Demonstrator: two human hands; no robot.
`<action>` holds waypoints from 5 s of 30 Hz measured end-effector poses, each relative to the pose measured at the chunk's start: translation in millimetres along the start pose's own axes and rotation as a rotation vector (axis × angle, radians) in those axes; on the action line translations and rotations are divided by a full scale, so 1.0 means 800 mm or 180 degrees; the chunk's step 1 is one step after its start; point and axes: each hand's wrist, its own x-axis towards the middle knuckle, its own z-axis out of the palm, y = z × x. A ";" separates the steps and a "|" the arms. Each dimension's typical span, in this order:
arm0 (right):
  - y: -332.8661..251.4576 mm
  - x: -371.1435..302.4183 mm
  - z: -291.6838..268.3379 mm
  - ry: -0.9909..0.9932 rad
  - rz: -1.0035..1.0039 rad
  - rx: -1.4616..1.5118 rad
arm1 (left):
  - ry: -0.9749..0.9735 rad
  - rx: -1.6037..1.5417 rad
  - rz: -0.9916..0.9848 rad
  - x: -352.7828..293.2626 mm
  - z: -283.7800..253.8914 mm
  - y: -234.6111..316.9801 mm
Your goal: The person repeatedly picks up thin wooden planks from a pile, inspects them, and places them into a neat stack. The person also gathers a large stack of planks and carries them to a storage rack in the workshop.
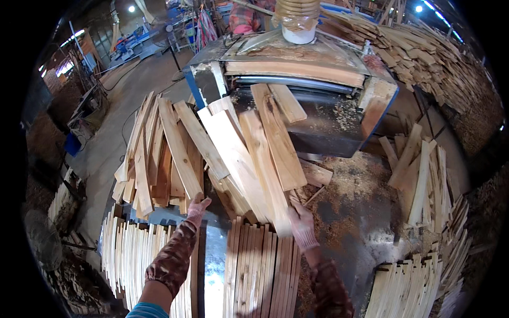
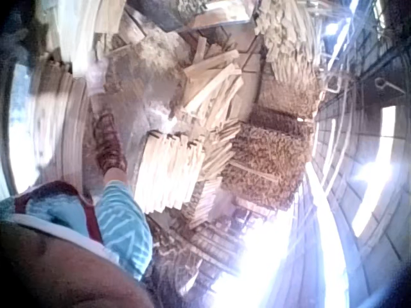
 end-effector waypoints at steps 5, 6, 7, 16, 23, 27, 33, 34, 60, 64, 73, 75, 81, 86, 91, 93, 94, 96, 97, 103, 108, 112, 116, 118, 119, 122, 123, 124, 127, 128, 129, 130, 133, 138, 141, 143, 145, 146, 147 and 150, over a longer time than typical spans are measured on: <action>0.079 -0.211 -0.167 0.0711 0.1707 0.0289 | -0.0428 -0.0265 -0.0036 -0.051 0.099 0.075; 0.061 -0.256 -0.175 0.0811 0.1892 0.0048 | -0.0770 -0.0204 -0.0254 -0.088 0.121 0.121; 0.062 -0.301 -0.185 0.0710 0.2034 -0.0096 | -0.1315 -0.0096 0.0065 -0.109 0.130 0.145; 0.117 -0.479 -0.133 0.0499 0.3008 -0.1457 | -0.2052 -0.1854 -0.0258 -0.134 0.331 0.161; 0.137 -0.371 -0.115 0.0296 0.1989 -0.1133 | -0.1972 -0.1553 -0.0449 -0.278 0.161 0.141; 0.118 -0.361 -0.114 0.0546 0.1517 -0.0550 | -0.1315 -0.0642 -0.0137 -0.350 -0.024 0.030; 0.131 -0.355 -0.135 0.0368 0.1383 -0.1310 | -0.0517 0.0620 -0.0266 -0.472 -0.133 -0.176; 0.134 -0.347 -0.139 0.0288 0.1181 -0.1645 | -0.0571 0.1060 -0.0475 -0.496 -0.134 -0.198; -0.025 -0.207 -0.073 -0.0225 0.0065 -0.0727 | -0.0122 -0.0659 -0.0522 -0.346 -0.039 -0.156; 0.045 -0.316 -0.148 0.0720 0.0470 -0.0277 | 0.0012 0.0136 -0.0338 -0.346 -0.023 -0.096; -0.064 -0.155 -0.497 0.2558 0.0135 -0.5193 | -0.0344 0.0956 0.0735 -0.226 0.031 -0.009; -0.082 -0.110 -0.501 0.2351 0.0121 -0.4158 | -0.0775 0.0476 0.0558 -0.213 0.111 0.053; 0.005 0.026 -0.111 -0.1135 0.0135 -0.1946 | -0.0383 -0.0734 -0.0207 -0.083 0.166 0.041; 0.024 0.061 0.062 -0.1172 0.0736 -0.2720 | -0.0650 -0.0538 -0.0137 -0.080 0.208 0.065; 0.021 0.100 0.023 -0.0418 -0.0586 -0.3238 | -0.1544 -0.1945 -0.0306 -0.071 0.233 0.095; -0.034 0.107 0.006 -0.0518 -0.0556 -0.4067 | -0.0921 -0.1836 -0.0544 -0.047 0.220 0.083; -0.032 0.096 -0.033 -0.0376 -0.0743 -0.4178 | -0.1043 -0.1788 -0.0409 -0.044 0.225 0.086; -0.030 0.058 -0.097 -0.0172 -0.0755 -0.3938 | -0.1196 -0.1688 -0.0121 -0.046 0.221 0.090; 0.003 0.023 -0.132 -0.0094 -0.0844 -0.3802 | -0.1170 -0.2104 0.0052 -0.052 0.219 0.098; 0.077 -0.315 -0.191 0.0419 0.1789 -0.2651 | -0.1446 -0.2036 -0.0104 -0.105 0.177 0.144; 0.113 -0.499 -0.138 0.1137 0.1846 -0.1222 | -0.1462 -0.2021 -0.0128 -0.176 0.141 0.135; 0.085 -0.498 -0.130 0.1034 0.1747 0.0245 | -0.1663 -0.2640 -0.0547 -0.241 0.093 0.117; 0.087 -0.512 -0.143 0.0116 0.2327 0.1436 | -0.3561 -0.4090 -0.0863 -0.282 0.052 0.081; 0.088 -0.514 -0.152 -0.0525 0.1914 0.0426 | -0.4074 -0.4286 -0.0524 -0.291 0.050 0.063; 0.084 -0.516 -0.155 -0.0736 0.1666 -0.0136 | -0.3977 -0.4203 -0.0484 -0.302 0.043 0.063; 0.082 -0.512 -0.164 -0.1406 0.1544 -0.1925 | -0.3797 -0.4109 -0.0552 -0.327 0.034 0.066; 0.085 -0.506 -0.168 -0.1643 0.1590 -0.2543 | -0.3765 -0.4169 -0.0652 -0.330 0.029 0.062; 0.089 -0.499 -0.171 -0.1873 0.1627 -0.3161 | -0.3732 -0.4225 -0.0755 -0.329 0.025 0.060; 0.151 -0.468 -0.191 -0.2940 0.2970 -0.1787 | -0.3198 -0.3741 -0.0810 -0.332 0.020 0.065; 0.169 -0.472 -0.196 -0.3326 0.1921 -0.2172 | -0.2937 -0.3406 -0.0790 -0.328 0.011 0.063; 0.190 -0.482 -0.205 -0.3631 0.0831 -0.2542 | -0.2629 -0.2983 -0.0821 -0.324 -0.005 0.055; 0.192 -0.487 -0.203 -0.3700 0.0735 -0.2693 | -0.2284 -0.2557 -0.0843 -0.320 -0.026 0.045; 0.167 -0.438 -0.203 -0.3123 0.1457 -0.2708 | -0.0069 0.0281 -0.0276 -0.330 -0.044 0.038; 0.010 -0.170 -0.106 -0.0244 -0.0162 -0.2323 | 0.0137 0.2319 -0.0447 -0.384 -0.100 -0.102; -0.070 -0.016 -0.013 0.0420 -0.0803 -0.2647 | 0.0162 0.3259 -0.0090 -0.425 -0.075 -0.121; -0.070 0.035 0.033 0.0533 -0.0964 -0.3215 | 0.0467 0.3277 0.0361 -0.434 -0.068 -0.147; -0.032 0.074 0.058 0.0248 -0.0538 -0.3079 | 0.0457 0.3689 0.0345 -0.425 -0.062 -0.151; -0.019 0.083 0.076 -0.0075 0.0096 -0.2612 | 0.0574 0.3783 0.0302 -0.421 -0.072 -0.170; 0.013 0.091 0.084 -0.0165 0.0662 -0.2791 | 0.0576 0.3410 0.0332 -0.420 -0.081 -0.192; 0.076 0.083 0.057 -0.0561 0.0648 -0.2733 | 0.0325 0.2629 -0.0388 -0.424 -0.080 -0.173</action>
